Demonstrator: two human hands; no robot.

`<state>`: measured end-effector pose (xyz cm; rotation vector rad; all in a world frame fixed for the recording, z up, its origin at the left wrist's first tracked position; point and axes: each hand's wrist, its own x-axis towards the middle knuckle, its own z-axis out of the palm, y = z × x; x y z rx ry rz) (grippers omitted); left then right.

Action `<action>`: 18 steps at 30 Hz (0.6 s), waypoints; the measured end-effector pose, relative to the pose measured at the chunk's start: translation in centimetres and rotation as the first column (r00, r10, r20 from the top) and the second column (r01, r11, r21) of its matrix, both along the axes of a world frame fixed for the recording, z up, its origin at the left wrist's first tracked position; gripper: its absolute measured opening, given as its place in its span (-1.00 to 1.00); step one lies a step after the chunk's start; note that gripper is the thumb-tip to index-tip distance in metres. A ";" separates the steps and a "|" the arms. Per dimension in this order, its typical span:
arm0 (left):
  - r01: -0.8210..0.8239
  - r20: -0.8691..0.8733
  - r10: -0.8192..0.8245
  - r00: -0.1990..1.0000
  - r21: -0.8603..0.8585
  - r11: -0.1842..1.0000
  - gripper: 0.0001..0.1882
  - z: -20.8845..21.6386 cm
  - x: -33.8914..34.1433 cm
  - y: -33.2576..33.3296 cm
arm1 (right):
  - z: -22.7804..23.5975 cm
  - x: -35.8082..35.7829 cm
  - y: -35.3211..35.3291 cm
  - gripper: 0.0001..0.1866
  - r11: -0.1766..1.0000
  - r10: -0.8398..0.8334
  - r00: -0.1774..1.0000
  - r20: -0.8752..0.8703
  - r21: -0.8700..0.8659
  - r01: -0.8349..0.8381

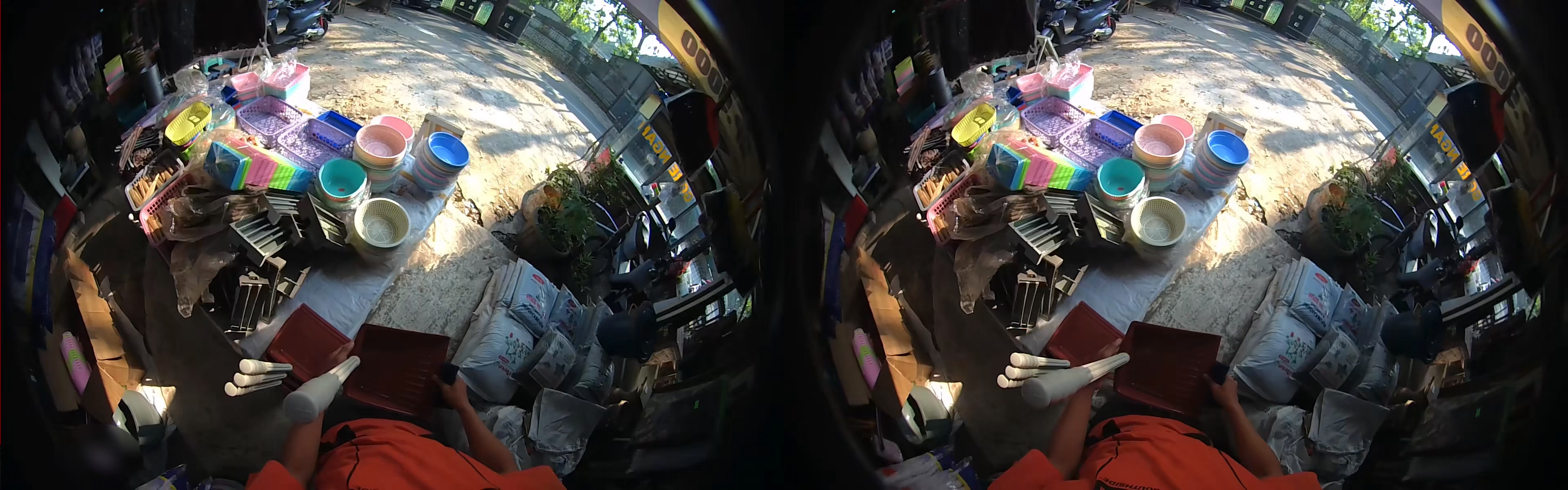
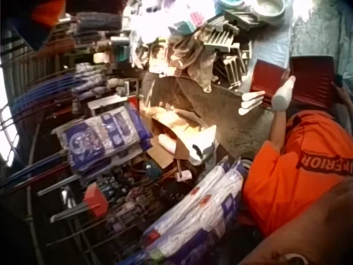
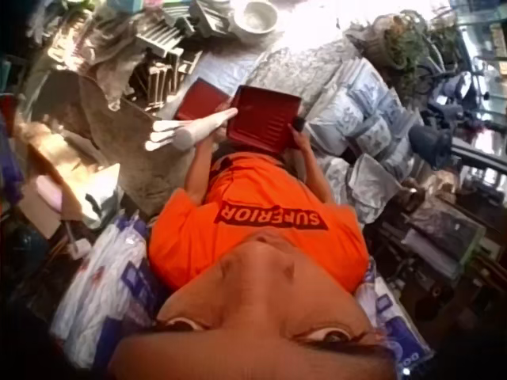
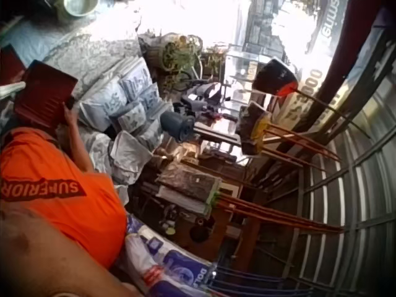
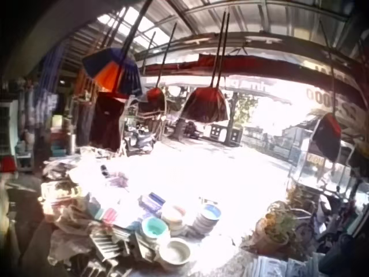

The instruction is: Cleaning a plastic dustpan and assembling it with a handle.

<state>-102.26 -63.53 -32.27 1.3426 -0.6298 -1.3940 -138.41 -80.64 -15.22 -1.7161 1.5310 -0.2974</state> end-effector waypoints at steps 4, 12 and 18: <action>-0.296 -0.250 0.331 0.910 0.167 0.941 -0.28 6.9 -1.2 -4.3 | 0.1 4.2 -9.3 -0.46 0.977 0.211 0.977 -0.018 0.032 -0.211; -0.622 -0.340 0.700 0.628 0.322 0.714 -0.22 12.7 0.1 -1.8 | -4.4 20.5 -18.4 -0.38 0.769 0.624 0.684 -0.378 0.146 -0.622; -0.765 -0.258 0.939 0.229 0.548 0.337 -0.33 6.1 -1.0 -1.1 | -12.4 30.9 -18.7 -0.45 0.568 0.822 0.509 -0.256 0.293 -0.769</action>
